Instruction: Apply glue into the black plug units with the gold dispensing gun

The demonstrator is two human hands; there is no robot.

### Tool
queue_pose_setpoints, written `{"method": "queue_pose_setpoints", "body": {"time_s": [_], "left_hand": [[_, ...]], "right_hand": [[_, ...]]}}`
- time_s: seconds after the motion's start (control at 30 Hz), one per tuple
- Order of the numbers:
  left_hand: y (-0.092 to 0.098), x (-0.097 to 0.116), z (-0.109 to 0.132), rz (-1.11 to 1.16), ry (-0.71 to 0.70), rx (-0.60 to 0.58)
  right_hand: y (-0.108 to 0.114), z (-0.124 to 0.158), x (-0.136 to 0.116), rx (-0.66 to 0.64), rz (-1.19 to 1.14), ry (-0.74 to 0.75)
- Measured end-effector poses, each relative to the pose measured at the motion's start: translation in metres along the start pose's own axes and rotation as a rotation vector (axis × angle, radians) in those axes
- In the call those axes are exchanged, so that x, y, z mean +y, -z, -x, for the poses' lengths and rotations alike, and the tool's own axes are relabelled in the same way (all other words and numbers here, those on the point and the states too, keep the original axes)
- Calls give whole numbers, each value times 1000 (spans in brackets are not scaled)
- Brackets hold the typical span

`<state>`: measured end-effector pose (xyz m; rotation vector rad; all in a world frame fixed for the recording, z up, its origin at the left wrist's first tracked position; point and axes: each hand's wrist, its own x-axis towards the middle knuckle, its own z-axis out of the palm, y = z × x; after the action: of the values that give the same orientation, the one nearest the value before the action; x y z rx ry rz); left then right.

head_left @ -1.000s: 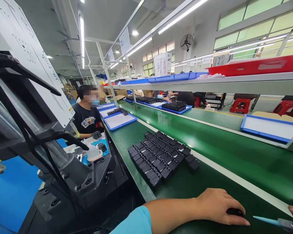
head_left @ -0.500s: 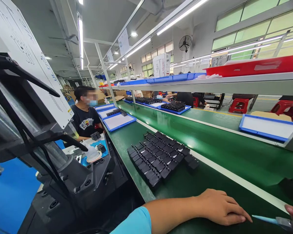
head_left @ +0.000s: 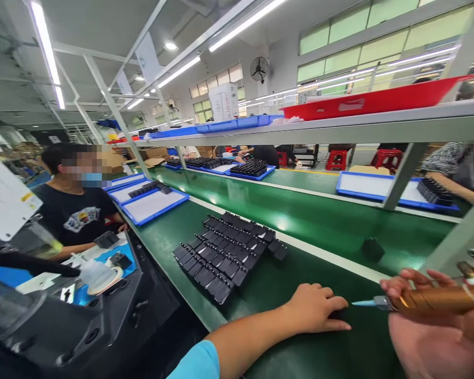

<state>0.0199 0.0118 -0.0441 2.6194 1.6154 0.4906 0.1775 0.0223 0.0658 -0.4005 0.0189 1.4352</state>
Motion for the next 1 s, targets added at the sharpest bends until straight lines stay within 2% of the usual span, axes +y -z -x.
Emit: {"method": "queue_pose_setpoints", "body": {"time_s": [0.07, 0.13, 0.33, 0.4, 0.47, 0.57, 0.63, 0.67, 0.73, 0.8, 1.0], "left_hand": [[6, 1, 2, -35, -11, -38], [10, 3, 4, -59, -20, -57], [13, 4, 7, 21, -33, -66], [12, 0, 6, 196, 35, -28], [12, -7, 4, 504, 194, 66], [19, -17, -2, 1222, 490, 243], [29, -23, -5, 1702, 605, 304], [35, -26, -7, 1864, 635, 329], [47, -31, -7, 2033, 668, 361], [56, -35, -6, 2106, 638, 357], [64, -35, 5, 2091, 382, 274]], "right_hand": [[-7, 8, 2, -183, 292, 182], [-11, 11, 2, -273, 459, 285], [-7, 6, -2, -345, 514, 285], [-6, 6, -2, -353, 506, 285], [-7, 6, -2, -364, 495, 284], [-7, 5, -2, -376, 477, 288], [-6, 3, -1, -388, 457, 293], [-5, 2, -1, -395, 445, 297], [-4, 0, -1, -409, 427, 306], [-3, -1, 0, -420, 425, 317], [-2, -2, 0, -447, 439, 339]]}}
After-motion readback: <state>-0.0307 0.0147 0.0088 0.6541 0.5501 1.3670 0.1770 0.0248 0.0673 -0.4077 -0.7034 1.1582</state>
